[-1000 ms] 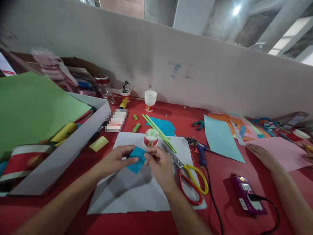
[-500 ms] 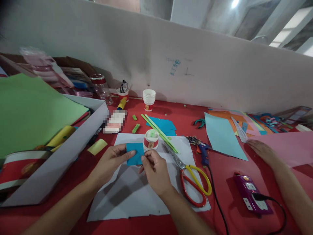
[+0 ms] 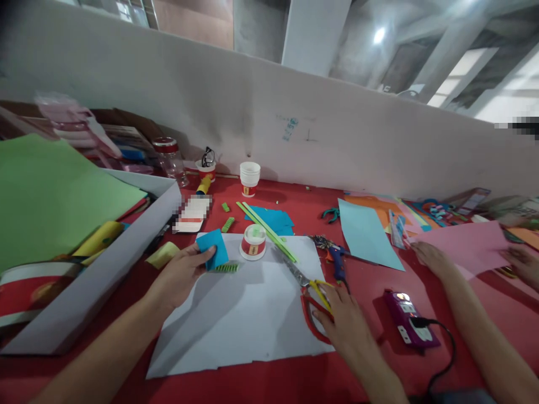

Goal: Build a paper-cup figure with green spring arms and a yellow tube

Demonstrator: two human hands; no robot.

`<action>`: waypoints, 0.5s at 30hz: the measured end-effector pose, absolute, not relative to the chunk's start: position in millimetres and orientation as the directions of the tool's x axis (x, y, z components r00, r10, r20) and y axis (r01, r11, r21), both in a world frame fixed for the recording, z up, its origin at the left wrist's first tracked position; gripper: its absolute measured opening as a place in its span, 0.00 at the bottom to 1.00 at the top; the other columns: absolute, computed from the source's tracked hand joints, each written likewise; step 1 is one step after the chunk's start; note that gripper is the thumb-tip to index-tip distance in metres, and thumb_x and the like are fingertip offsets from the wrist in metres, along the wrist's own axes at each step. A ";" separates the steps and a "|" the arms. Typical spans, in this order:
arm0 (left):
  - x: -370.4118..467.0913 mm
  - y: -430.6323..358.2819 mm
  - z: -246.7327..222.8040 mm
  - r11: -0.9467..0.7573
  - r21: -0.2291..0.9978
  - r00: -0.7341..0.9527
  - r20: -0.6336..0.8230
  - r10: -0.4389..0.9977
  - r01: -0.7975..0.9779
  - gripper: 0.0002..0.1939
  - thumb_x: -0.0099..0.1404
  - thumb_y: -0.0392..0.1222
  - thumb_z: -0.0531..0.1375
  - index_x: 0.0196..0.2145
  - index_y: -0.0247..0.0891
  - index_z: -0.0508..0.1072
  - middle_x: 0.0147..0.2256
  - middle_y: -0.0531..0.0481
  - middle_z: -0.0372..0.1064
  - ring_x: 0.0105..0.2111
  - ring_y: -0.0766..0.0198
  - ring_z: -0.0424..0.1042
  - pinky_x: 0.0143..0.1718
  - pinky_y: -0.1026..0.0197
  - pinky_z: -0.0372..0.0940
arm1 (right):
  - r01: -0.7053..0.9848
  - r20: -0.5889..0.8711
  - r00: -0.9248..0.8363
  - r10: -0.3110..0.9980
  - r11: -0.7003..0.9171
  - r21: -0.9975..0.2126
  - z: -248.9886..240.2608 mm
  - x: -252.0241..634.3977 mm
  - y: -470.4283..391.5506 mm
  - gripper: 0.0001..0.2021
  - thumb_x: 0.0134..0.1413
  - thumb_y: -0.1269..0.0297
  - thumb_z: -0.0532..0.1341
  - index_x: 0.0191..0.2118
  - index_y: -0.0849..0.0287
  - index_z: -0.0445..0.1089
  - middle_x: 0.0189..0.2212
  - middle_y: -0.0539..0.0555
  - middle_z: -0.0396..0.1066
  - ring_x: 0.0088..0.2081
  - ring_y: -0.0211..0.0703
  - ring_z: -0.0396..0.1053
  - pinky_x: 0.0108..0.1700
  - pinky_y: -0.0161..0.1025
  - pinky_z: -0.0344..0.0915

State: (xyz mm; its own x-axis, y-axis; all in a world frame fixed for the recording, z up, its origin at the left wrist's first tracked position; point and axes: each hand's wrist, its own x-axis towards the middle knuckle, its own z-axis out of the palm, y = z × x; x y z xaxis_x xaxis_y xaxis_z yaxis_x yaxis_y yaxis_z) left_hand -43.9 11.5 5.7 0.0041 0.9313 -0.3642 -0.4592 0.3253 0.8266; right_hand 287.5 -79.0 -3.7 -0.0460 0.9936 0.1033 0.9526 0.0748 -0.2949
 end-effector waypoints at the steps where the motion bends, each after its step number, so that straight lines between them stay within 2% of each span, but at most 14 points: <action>1: -43.9 12.0 4.0 0.341 0.812 0.014 -0.380 0.925 -0.474 0.15 0.42 0.44 0.73 0.27 0.36 0.77 0.24 0.54 0.72 0.26 0.68 0.67 0.33 0.65 0.63 | 0.955 0.070 -0.059 0.996 0.077 -0.287 -5.8 293.8 -80.0 0.19 0.54 0.63 0.58 0.52 0.56 0.71 0.47 0.61 0.75 0.50 0.59 0.72 0.50 0.55 0.70; 4: -43.6 12.8 2.8 0.366 0.789 0.029 -0.406 0.913 -0.493 0.13 0.44 0.41 0.72 0.27 0.35 0.76 0.25 0.53 0.72 0.26 0.68 0.67 0.30 0.66 0.63 | 0.945 -0.010 -0.128 0.992 0.119 -0.306 -4.5 296.6 -78.1 0.20 0.57 0.65 0.55 0.55 0.57 0.68 0.51 0.62 0.74 0.52 0.55 0.72 0.52 0.51 0.70; 8: -44.6 13.1 8.7 0.371 0.760 0.015 -0.430 0.903 -0.533 0.08 0.47 0.37 0.70 0.24 0.34 0.74 0.21 0.54 0.70 0.21 0.70 0.65 0.22 0.68 0.58 | 0.943 -0.061 -0.136 0.989 0.111 -0.314 5.6 290.5 -76.5 0.21 0.53 0.68 0.54 0.54 0.61 0.66 0.47 0.65 0.75 0.45 0.57 0.76 0.46 0.52 0.72; 12: -47.2 13.6 14.1 0.362 0.725 0.001 -0.446 0.895 -0.585 0.04 0.53 0.33 0.67 0.25 0.34 0.74 0.22 0.54 0.71 0.20 0.71 0.66 0.21 0.69 0.59 | 0.895 -0.049 0.003 0.999 -0.025 -0.445 11.5 300.1 -92.6 0.27 0.49 0.67 0.55 0.58 0.57 0.62 0.51 0.61 0.74 0.52 0.56 0.73 0.51 0.51 0.70; 15: -49.0 13.7 15.9 0.355 0.713 -0.014 -0.456 0.890 -0.604 0.03 0.56 0.32 0.65 0.26 0.34 0.75 0.23 0.53 0.74 0.21 0.70 0.69 0.24 0.68 0.63 | 0.813 0.010 0.136 0.991 -0.106 -0.573 14.5 307.2 -112.6 0.28 0.47 0.64 0.61 0.58 0.50 0.65 0.55 0.57 0.71 0.56 0.58 0.69 0.56 0.53 0.67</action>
State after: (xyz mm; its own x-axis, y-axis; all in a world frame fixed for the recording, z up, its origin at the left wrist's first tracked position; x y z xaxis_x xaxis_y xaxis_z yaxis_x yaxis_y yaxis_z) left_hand -49.0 13.7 15.9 -0.0140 0.8900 -0.4557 -0.6045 0.3555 0.7129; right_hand 307.2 -112.6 14.5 0.1358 0.9907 0.0101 0.8127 -0.1056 -0.5731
